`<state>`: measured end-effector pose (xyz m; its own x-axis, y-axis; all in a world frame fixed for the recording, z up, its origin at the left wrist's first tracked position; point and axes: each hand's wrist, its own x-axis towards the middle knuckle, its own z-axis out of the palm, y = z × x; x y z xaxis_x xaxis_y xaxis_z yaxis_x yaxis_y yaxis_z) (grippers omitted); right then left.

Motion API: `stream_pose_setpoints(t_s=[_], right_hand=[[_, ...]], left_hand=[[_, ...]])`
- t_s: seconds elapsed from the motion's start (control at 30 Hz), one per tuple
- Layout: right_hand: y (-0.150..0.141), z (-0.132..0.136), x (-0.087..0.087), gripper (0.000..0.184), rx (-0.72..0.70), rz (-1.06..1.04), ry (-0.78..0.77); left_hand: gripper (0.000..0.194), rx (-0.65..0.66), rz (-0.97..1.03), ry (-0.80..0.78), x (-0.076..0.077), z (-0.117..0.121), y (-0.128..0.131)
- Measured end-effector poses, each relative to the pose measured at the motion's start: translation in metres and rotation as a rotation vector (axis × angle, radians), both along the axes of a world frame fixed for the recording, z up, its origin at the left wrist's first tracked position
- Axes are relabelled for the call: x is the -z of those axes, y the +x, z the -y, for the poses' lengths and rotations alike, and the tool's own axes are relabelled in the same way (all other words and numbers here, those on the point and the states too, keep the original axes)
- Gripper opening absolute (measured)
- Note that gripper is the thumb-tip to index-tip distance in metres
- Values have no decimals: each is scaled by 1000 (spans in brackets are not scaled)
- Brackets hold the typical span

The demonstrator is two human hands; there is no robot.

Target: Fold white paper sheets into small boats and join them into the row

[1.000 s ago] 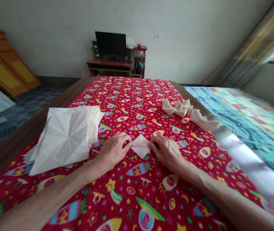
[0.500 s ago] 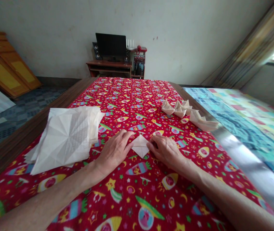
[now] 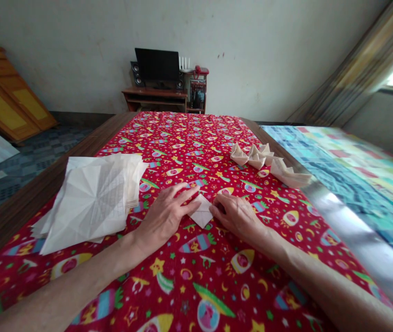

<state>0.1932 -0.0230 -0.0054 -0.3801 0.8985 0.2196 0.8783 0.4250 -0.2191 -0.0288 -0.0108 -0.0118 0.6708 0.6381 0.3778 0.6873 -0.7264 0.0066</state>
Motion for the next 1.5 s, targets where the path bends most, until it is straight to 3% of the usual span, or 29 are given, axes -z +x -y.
stream_pose_setpoints(t_s=[0.17, 0.27, 0.4, 0.53, 0.9, 1.13, 1.37, 1.5], right_hand=[[2, 1, 2, 7, -38, -61, 27], [0, 5, 4, 16, -67, -24, 109], [-5, 10, 4, 41, -311, 104, 217], [-5, 11, 0, 41, -448, 155, 213], [12, 19, 10, 54, -454, 180, 219], [12, 23, 2, 49, -415, 209, 238], [14, 23, 5, 44, -355, 160, 294], [13, 22, 9, 41, -327, 121, 322]], left_hand=[[58, 96, -63, -105, -5, 5, -3], [72, 112, -82, -161, -4, 6, -5], [73, 126, -95, -182, 2, 6, -7], [77, 88, -109, -179, 3, 7, -6], [73, 110, -147, -206, -3, 12, -15], [64, 83, -162, -158, -7, 22, -22], [39, 70, 111, -109, -2, 13, -20], [34, -42, 223, -146, -1, 7, -11]])
